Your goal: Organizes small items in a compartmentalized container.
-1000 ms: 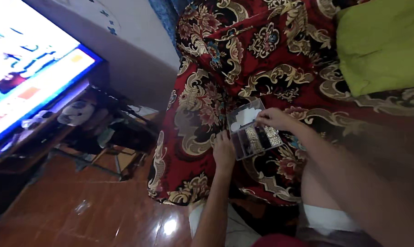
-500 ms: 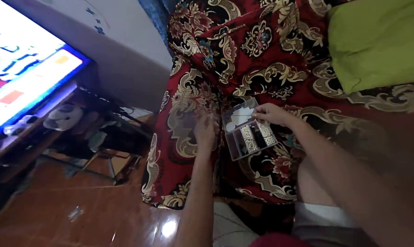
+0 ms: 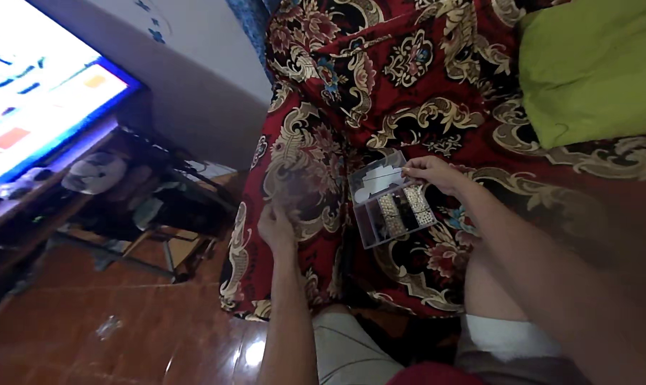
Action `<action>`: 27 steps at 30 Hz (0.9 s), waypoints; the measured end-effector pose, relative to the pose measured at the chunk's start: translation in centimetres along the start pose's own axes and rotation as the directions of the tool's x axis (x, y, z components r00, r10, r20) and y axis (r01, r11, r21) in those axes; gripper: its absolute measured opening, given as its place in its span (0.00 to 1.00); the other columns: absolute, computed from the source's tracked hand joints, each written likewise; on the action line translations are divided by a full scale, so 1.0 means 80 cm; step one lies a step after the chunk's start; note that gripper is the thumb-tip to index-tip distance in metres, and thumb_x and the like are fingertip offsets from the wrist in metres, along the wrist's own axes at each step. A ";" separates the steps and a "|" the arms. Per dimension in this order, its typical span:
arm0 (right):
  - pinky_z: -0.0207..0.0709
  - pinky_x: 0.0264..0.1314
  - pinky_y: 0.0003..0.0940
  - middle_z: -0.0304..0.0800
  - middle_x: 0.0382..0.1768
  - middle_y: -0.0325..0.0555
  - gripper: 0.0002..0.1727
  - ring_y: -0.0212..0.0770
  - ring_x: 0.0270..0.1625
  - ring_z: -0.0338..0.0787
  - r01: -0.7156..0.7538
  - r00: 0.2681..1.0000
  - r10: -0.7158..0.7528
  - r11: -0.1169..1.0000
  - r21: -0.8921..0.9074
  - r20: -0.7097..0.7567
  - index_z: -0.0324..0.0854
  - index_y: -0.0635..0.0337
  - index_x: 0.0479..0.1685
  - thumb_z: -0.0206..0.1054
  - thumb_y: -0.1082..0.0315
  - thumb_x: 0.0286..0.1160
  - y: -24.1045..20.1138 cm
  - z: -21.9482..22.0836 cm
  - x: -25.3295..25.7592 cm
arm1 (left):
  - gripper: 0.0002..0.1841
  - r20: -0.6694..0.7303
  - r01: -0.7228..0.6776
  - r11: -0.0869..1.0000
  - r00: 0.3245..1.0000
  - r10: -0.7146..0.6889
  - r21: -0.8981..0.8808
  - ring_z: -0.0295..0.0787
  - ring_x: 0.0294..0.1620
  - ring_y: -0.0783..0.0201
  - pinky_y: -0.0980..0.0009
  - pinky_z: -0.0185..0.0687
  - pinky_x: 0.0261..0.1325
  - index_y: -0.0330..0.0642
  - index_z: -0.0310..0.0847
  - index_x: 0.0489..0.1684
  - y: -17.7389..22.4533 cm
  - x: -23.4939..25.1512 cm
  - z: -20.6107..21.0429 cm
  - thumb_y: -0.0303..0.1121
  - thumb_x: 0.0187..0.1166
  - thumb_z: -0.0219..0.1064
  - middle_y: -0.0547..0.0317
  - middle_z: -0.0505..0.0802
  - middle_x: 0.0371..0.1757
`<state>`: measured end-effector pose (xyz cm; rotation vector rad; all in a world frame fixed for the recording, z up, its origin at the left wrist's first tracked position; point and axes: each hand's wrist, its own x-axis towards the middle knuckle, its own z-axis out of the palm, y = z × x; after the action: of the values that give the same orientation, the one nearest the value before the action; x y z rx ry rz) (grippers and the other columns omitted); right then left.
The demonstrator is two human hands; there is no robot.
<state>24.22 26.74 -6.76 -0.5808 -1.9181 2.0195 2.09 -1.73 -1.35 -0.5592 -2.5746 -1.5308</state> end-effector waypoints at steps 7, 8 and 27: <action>0.79 0.37 0.21 0.87 0.29 0.37 0.07 0.26 0.28 0.83 0.047 0.993 -0.049 0.999 0.029 0.109 0.84 0.63 0.42 0.63 0.70 0.86 0.007 0.022 -0.004 | 0.28 0.308 -0.348 0.887 0.917 0.255 0.304 0.81 0.72 0.34 0.39 0.77 0.71 0.29 0.67 0.82 0.067 -0.061 0.046 0.32 0.84 0.64 0.29 0.78 0.76; 0.79 0.38 0.22 0.87 0.29 0.37 0.08 0.26 0.29 0.83 0.055 0.989 -0.057 0.998 0.021 0.137 0.85 0.63 0.42 0.63 0.70 0.86 0.008 0.025 -0.004 | 0.28 0.409 -0.373 0.906 0.872 0.269 0.199 0.85 0.68 0.42 0.46 0.82 0.67 0.32 0.68 0.82 0.071 -0.074 0.066 0.32 0.83 0.65 0.33 0.80 0.76; 0.84 0.60 0.44 0.96 0.39 0.48 0.07 0.41 0.44 0.94 0.112 0.988 -0.039 0.843 -0.526 0.148 0.93 0.63 0.45 0.74 0.70 0.76 0.003 0.018 -0.005 | 0.16 0.489 -0.233 0.963 0.830 0.268 -0.133 0.80 0.21 0.72 0.72 0.83 0.32 0.32 0.83 0.50 0.106 -0.017 0.029 0.34 0.93 0.51 0.63 0.83 0.23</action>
<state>23.87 25.28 -6.92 -0.4871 -2.5609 1.4896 6.61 3.57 4.20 -1.4187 -2.6413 -1.5432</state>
